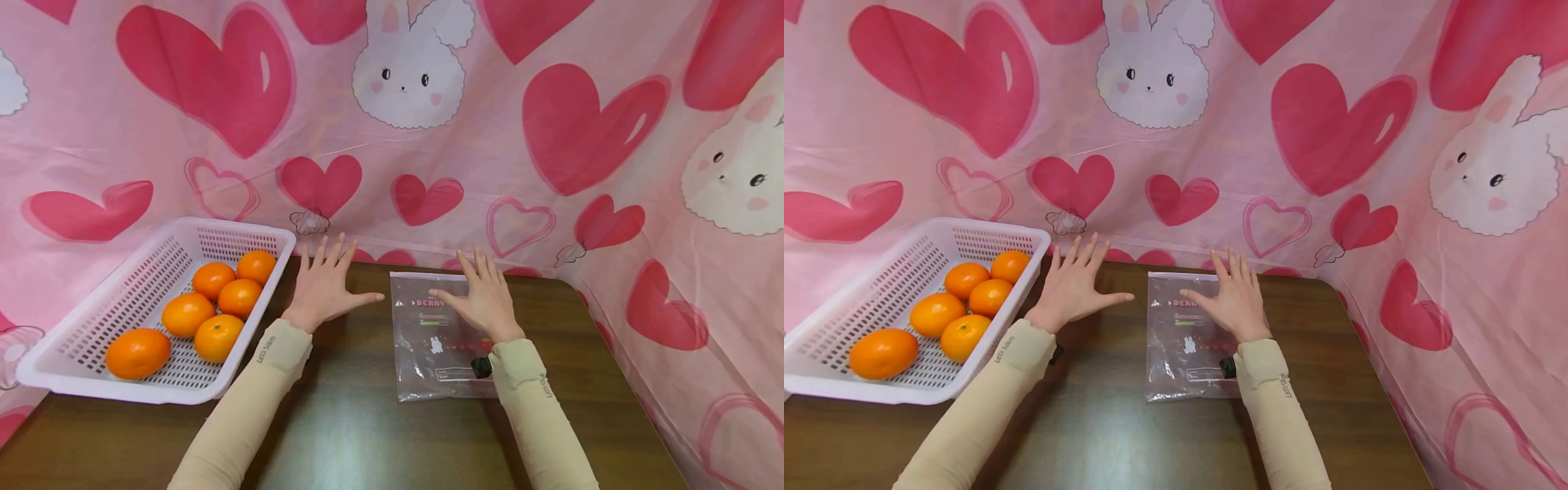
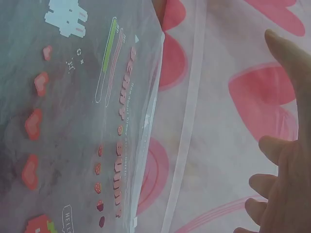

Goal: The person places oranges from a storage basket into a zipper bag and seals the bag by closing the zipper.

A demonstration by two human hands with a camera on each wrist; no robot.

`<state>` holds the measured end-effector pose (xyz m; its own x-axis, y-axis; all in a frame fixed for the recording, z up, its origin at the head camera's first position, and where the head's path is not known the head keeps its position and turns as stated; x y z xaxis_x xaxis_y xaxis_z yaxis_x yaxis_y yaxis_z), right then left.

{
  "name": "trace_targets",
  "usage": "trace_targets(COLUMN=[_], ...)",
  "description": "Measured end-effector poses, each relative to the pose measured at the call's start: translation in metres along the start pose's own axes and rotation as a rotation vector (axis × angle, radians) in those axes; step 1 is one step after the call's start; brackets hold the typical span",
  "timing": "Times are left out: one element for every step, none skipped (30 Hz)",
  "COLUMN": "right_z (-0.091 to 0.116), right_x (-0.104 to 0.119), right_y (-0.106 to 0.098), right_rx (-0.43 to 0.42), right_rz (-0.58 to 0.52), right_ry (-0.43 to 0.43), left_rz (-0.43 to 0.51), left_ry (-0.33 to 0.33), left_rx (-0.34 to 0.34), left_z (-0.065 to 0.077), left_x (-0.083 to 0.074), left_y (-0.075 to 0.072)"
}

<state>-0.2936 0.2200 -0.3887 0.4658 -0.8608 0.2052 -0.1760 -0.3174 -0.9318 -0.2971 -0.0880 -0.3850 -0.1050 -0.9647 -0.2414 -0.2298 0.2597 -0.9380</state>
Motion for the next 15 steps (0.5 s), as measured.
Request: trace_targets(right_z=[-0.0001,-0.0001,-0.0002,-0.0001,0.0002,0.0004,0.0007,0.0008,0.0009,0.0012,0.0013,0.0016,0.0019,0.0021,0.0021], right_x=[-0.0002,-0.0005,-0.0009,-0.0011,-0.0017,-0.0022,-0.0027,-0.0031,-0.0034,-0.0036,-0.004,-0.0046,-0.0051,-0.0056,-0.006], right_y=[0.0001,0.0002,0.0005,0.0005,0.0007,0.0009,0.0011,0.0012,0.0013,0.0013,0.0015,0.0018,0.002,0.0023,0.0028], right_rx=[0.002,0.005,0.006,0.007,0.008,0.009,0.007,0.005,0.003,0.0,0.0,-0.001,0.0,0.002,0.006], right_rz=[-0.004,-0.009,-0.012,-0.018,-0.023,-0.026,-0.028,-0.03,-0.032,-0.035,-0.038,-0.042,-0.051,-0.059,-0.067], right_ry=[0.003,0.005,0.007,0.01,0.013,0.015,0.018,0.021,0.025,0.031,0.04,0.051,0.063,0.075,0.084], left_rz=[0.01,0.017,0.024,0.028,0.034,0.037,0.032,0.03,0.032,0.033,0.04,0.04,0.042,0.049,0.052], left_ry=[-0.001,-0.002,-0.003,-0.005,-0.008,-0.009,-0.009,-0.008,-0.007,-0.006,-0.005,-0.004,-0.006,-0.008,-0.012], left_rx=[0.005,0.009,0.012,0.014,0.019,0.023,0.024,0.027,0.031,0.036,0.042,0.044,0.049,0.054,0.057], left_z=[0.0003,0.0006,0.0008,0.0011,0.0013,0.0015,0.0016,0.0017,0.002,0.0023,0.0025,0.0028,0.0031,0.0035,0.0038], left_x=[-0.0001,-0.0002,-0.0002,0.0,0.0002,0.0002,0.0002,0.0002,-0.0001,-0.0003,-0.0005,-0.0009,-0.0011,-0.0012,-0.0012], left_y=[0.0003,0.0007,0.0013,0.0019,0.0026,0.0034,0.0042,0.0051,0.006,0.0066,0.0072,0.0078,0.0083,0.0087,0.009])
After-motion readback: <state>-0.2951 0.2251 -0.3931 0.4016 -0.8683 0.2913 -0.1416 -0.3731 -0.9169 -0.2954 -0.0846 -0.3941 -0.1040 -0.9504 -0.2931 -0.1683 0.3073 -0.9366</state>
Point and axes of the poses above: each hand's wrist, its own z-axis away from the middle knuckle, its own y-axis out of the palm, x = y × z, the point moved 4 cm from there along -z, towards the middle knuckle, and after that the axes turned 14 degrees about -y, right-handed, at the moved point
